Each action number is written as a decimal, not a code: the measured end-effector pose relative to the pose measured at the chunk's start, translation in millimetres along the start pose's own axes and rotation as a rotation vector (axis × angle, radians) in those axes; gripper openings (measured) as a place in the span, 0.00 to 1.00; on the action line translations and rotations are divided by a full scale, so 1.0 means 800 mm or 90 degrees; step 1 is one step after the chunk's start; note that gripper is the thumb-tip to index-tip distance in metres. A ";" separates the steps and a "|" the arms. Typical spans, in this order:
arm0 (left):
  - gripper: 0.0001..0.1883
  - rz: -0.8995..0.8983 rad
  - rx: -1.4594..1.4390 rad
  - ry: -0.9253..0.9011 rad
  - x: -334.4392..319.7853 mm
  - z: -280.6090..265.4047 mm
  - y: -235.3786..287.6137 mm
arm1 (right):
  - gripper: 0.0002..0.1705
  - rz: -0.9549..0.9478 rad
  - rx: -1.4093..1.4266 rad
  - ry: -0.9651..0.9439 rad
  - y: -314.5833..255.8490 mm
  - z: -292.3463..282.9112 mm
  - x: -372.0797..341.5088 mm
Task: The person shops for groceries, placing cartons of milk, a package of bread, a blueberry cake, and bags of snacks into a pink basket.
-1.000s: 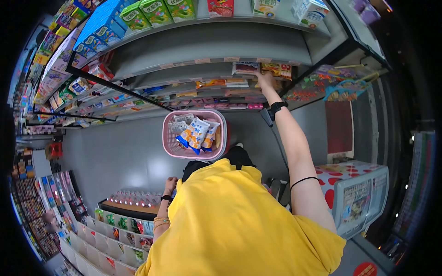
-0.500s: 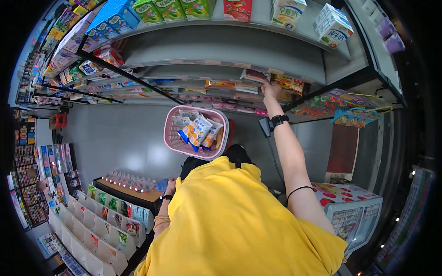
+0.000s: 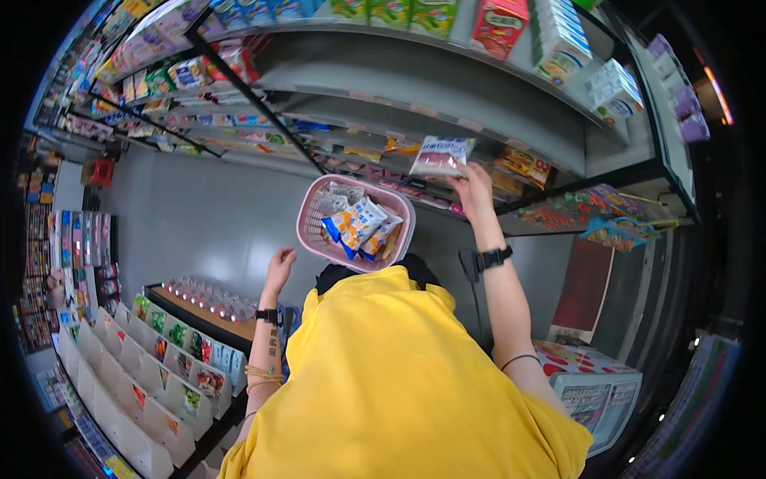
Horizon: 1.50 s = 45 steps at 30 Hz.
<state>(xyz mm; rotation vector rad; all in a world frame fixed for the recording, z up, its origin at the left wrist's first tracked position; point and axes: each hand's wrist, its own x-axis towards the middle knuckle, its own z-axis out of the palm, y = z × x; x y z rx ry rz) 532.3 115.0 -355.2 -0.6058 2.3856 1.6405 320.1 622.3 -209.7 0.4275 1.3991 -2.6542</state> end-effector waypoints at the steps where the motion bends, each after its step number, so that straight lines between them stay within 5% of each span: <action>1: 0.20 0.027 0.004 -0.015 -0.008 0.001 0.055 | 0.04 0.044 -0.001 -0.045 0.002 0.020 -0.023; 5: 0.23 0.088 -0.110 -0.165 -0.018 0.008 0.185 | 0.03 0.189 0.002 -0.239 0.010 0.098 -0.104; 10: 0.37 0.136 -0.395 -0.371 -0.061 0.011 0.285 | 0.12 0.214 -0.004 -0.420 0.029 0.157 -0.153; 15: 0.38 0.111 -0.452 -0.259 -0.094 0.002 0.325 | 0.28 0.147 -0.052 -0.472 0.037 0.202 -0.181; 16: 0.38 0.123 -0.449 -0.234 -0.095 0.001 0.325 | 0.43 0.159 -0.038 -0.485 0.039 0.209 -0.183; 22: 0.39 0.199 -0.367 -0.150 -0.114 -0.007 0.313 | 0.58 0.152 -0.223 -0.489 0.042 0.234 -0.197; 29: 0.35 0.228 -0.281 -0.152 -0.149 -0.025 0.338 | 0.40 0.061 -0.391 -0.486 0.039 0.246 -0.216; 35: 0.28 0.385 -0.216 -0.152 -0.156 -0.024 0.336 | 0.40 -0.161 -0.460 -0.542 0.020 0.260 -0.238; 45: 0.26 0.603 -0.152 -0.185 -0.146 -0.013 0.357 | 0.23 -0.444 -0.529 -0.510 0.008 0.237 -0.245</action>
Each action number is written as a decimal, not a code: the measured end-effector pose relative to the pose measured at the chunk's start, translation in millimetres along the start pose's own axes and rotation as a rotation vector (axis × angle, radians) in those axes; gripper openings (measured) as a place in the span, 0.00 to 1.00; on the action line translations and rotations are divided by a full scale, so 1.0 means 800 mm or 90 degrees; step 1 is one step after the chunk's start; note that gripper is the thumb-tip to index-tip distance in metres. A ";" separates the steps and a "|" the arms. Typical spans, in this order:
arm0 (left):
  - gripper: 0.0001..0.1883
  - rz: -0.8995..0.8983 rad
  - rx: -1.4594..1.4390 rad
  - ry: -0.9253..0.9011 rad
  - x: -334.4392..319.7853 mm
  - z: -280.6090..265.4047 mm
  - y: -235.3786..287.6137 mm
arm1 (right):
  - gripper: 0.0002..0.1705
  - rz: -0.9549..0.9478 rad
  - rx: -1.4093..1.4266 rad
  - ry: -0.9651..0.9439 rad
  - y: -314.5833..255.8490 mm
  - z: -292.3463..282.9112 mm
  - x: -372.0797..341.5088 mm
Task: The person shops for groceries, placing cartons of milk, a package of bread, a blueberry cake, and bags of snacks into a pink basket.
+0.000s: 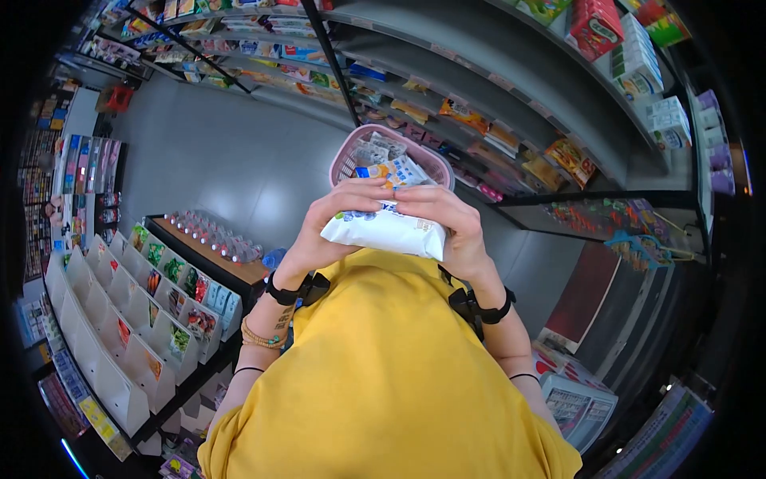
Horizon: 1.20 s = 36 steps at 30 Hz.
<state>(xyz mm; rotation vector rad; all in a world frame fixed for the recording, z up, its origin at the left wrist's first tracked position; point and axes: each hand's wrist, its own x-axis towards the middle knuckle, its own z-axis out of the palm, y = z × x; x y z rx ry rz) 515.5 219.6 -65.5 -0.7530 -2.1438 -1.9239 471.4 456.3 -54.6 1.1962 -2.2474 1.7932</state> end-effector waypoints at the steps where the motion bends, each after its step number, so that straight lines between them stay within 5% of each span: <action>1: 0.25 -0.013 -0.018 0.005 0.002 0.004 0.003 | 0.23 -0.019 -0.017 0.003 0.000 -0.003 0.000; 11: 0.18 0.075 0.084 -0.023 0.036 -0.003 -0.007 | 0.28 -0.012 -0.129 0.048 -0.024 -0.055 -0.007; 27: 0.19 0.111 0.130 -0.019 0.058 -0.014 -0.021 | 0.12 -0.041 0.044 0.035 0.006 -0.086 -0.004; 32: 0.22 0.075 0.088 0.019 0.059 -0.009 -0.026 | 0.32 0.050 0.037 0.008 0.009 -0.068 0.015; 36: 0.27 -0.118 0.004 -0.020 0.056 -0.009 -0.014 | 0.46 0.123 0.084 -0.069 0.027 -0.050 0.020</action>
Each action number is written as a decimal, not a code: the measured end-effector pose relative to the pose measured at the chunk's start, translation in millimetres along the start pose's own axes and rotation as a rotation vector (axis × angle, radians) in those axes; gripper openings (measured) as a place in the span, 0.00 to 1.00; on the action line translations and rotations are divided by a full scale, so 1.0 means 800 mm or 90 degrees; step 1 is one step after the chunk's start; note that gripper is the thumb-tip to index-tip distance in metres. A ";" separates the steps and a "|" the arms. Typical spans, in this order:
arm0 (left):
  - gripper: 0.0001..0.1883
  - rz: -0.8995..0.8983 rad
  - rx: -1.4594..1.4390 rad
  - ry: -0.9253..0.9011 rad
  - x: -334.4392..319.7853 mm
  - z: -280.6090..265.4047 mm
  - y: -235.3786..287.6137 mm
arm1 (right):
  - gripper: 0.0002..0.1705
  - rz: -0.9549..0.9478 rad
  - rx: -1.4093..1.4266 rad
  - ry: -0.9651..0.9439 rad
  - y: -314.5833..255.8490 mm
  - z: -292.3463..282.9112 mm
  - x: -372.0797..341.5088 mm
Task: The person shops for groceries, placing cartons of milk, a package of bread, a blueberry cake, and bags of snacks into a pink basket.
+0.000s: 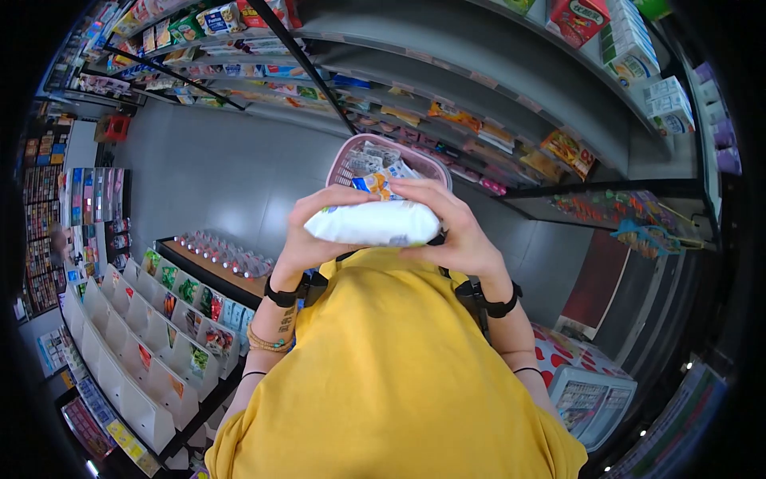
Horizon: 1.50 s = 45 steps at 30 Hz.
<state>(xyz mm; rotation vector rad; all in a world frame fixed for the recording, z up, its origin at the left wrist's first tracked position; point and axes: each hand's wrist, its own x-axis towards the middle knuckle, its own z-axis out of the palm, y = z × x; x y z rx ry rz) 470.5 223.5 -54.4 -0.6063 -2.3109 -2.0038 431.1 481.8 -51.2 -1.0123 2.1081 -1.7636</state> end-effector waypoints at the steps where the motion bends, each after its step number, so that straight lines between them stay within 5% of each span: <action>1: 0.29 -0.061 -0.019 0.003 0.000 0.001 0.008 | 0.43 0.027 0.052 -0.005 0.009 0.004 -0.001; 7: 0.27 -0.245 -0.261 0.030 -0.007 -0.001 -0.011 | 0.28 0.322 0.388 0.065 0.013 0.019 -0.009; 22: 0.25 -0.311 -0.166 0.035 -0.009 0.003 -0.023 | 0.23 0.355 0.580 0.130 0.023 0.030 -0.001; 25: 0.25 -0.423 -0.217 0.037 -0.017 -0.004 -0.032 | 0.24 0.385 0.596 0.111 0.030 0.028 -0.002; 37: 0.17 -0.367 -0.331 0.054 -0.007 -0.001 0.000 | 0.25 0.433 0.854 0.123 0.060 0.032 -0.014; 45: 0.16 -0.370 -0.232 0.084 -0.013 -0.005 -0.029 | 0.25 0.419 0.780 0.118 0.061 0.032 -0.014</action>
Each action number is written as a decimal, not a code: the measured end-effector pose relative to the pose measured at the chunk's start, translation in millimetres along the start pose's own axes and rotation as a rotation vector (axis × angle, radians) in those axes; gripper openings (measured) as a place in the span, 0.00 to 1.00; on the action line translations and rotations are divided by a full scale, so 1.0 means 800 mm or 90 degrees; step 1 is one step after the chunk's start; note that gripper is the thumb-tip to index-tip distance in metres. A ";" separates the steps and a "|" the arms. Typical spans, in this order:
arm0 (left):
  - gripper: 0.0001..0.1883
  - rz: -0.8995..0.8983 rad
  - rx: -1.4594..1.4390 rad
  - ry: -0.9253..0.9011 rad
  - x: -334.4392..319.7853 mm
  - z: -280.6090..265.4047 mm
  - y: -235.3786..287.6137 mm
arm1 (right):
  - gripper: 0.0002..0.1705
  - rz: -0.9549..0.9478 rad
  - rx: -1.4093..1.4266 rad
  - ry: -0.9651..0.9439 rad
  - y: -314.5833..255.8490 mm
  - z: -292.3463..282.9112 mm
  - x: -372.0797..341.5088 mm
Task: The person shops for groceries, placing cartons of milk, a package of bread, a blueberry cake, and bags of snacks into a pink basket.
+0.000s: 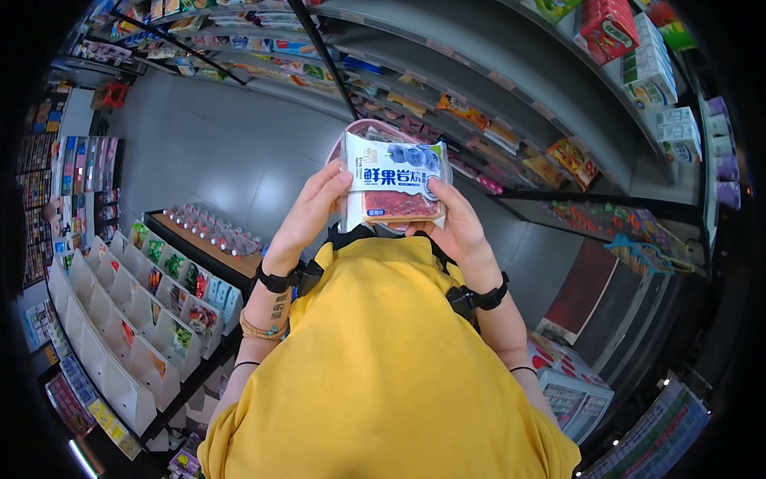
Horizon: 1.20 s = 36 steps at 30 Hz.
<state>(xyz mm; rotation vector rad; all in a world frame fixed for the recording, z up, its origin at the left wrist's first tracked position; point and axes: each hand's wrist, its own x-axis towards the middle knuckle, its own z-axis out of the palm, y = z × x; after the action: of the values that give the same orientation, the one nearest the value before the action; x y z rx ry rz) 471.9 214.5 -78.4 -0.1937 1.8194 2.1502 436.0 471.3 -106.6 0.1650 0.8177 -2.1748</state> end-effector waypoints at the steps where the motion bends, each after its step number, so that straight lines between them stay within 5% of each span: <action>1: 0.16 0.012 0.042 0.011 -0.001 0.000 0.002 | 0.25 -0.004 -0.017 0.004 0.000 0.001 -0.001; 13: 0.21 -0.013 -0.117 0.007 -0.001 0.012 0.006 | 0.26 -0.127 -0.011 -0.019 0.000 0.011 -0.010; 36: 0.31 0.068 -0.012 0.010 -0.010 0.017 -0.002 | 0.27 -0.124 -0.128 -0.016 0.010 0.014 -0.013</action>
<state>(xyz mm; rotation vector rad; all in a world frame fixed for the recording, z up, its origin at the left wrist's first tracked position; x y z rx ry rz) 481.3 226.5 -75.3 -0.1214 1.8579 2.2448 450.8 467.3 -97.9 -0.0458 1.0693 -2.2519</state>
